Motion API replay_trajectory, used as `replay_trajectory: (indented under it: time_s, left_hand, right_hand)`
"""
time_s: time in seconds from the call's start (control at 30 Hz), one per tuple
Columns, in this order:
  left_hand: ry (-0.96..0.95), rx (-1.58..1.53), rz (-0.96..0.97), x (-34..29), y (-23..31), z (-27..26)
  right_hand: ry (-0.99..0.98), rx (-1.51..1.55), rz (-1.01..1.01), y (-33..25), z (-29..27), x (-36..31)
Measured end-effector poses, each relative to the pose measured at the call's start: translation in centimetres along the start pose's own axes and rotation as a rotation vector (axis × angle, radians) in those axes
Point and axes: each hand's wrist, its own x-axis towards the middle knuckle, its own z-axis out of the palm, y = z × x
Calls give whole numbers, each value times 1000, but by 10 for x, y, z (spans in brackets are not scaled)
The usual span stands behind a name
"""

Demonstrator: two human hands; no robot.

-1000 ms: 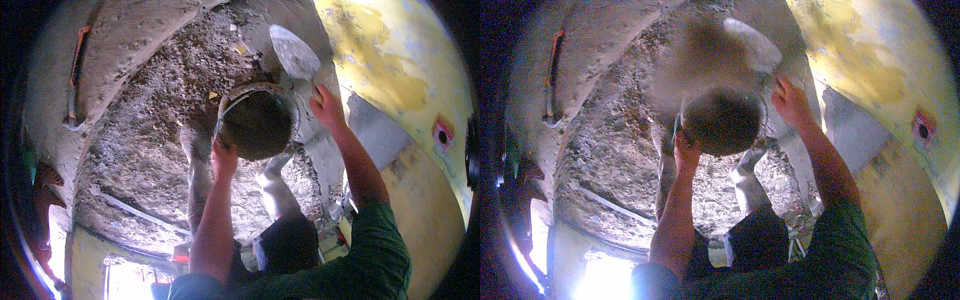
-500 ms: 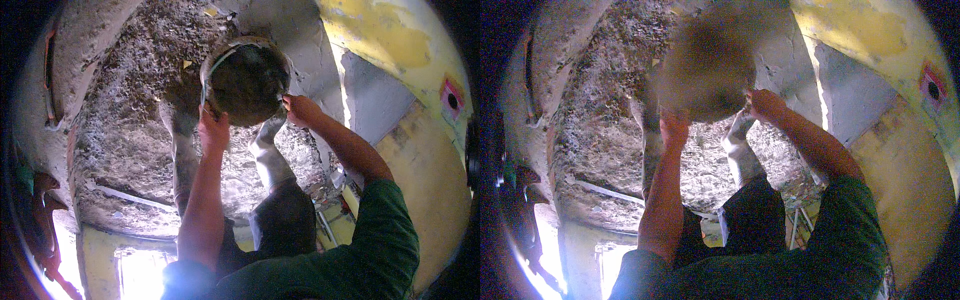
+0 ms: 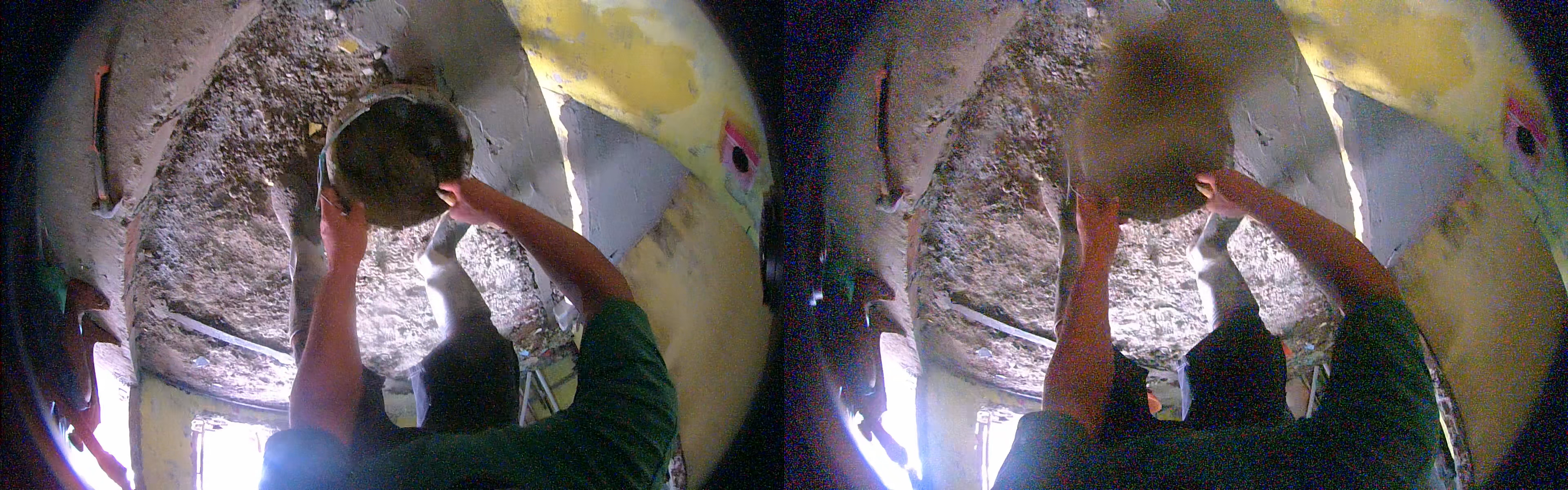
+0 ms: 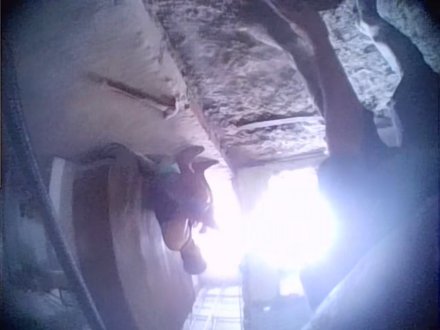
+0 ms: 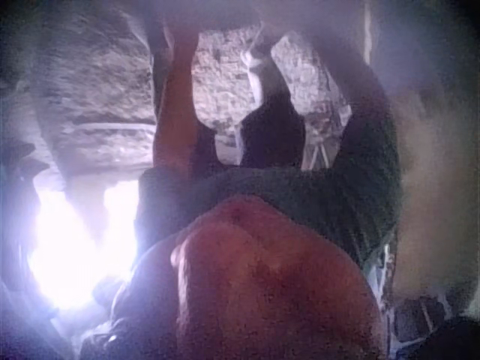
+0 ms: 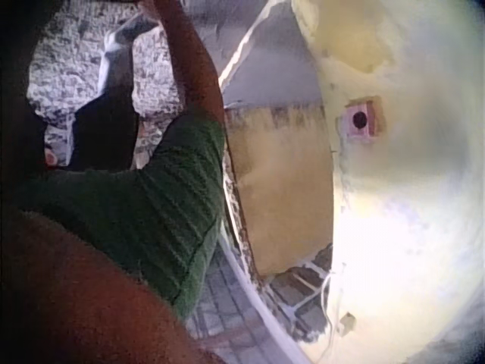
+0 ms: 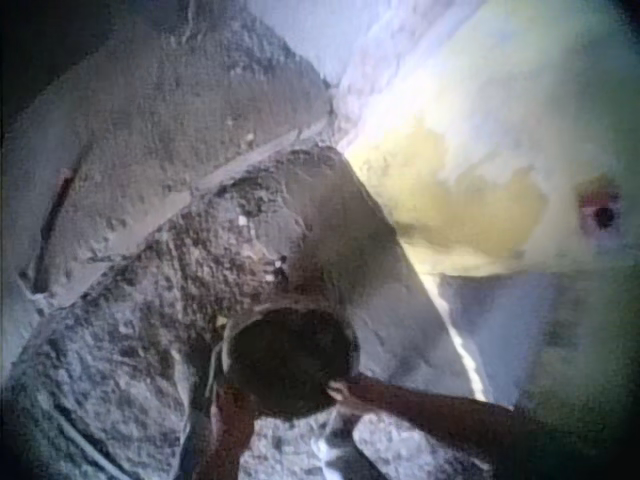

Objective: The person scoops wet cement from a bucket using a trowel and applies it to the ceiling surface. They spread the material evenly across the rough ceiling and then use a wooden float to smooth the applied layer.

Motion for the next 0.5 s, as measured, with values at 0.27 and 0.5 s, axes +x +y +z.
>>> replay_trajectory:
  time_s: [0.27,0.5]
  left_hand:
    - [18,25,-17,13,-12,-11]
    - [-20,-213,-35,30,-47,-9]
  right_hand:
    - [3,-8,-5,-29,-60,-61]
    - [70,-178,-3,-40,-141,-89]
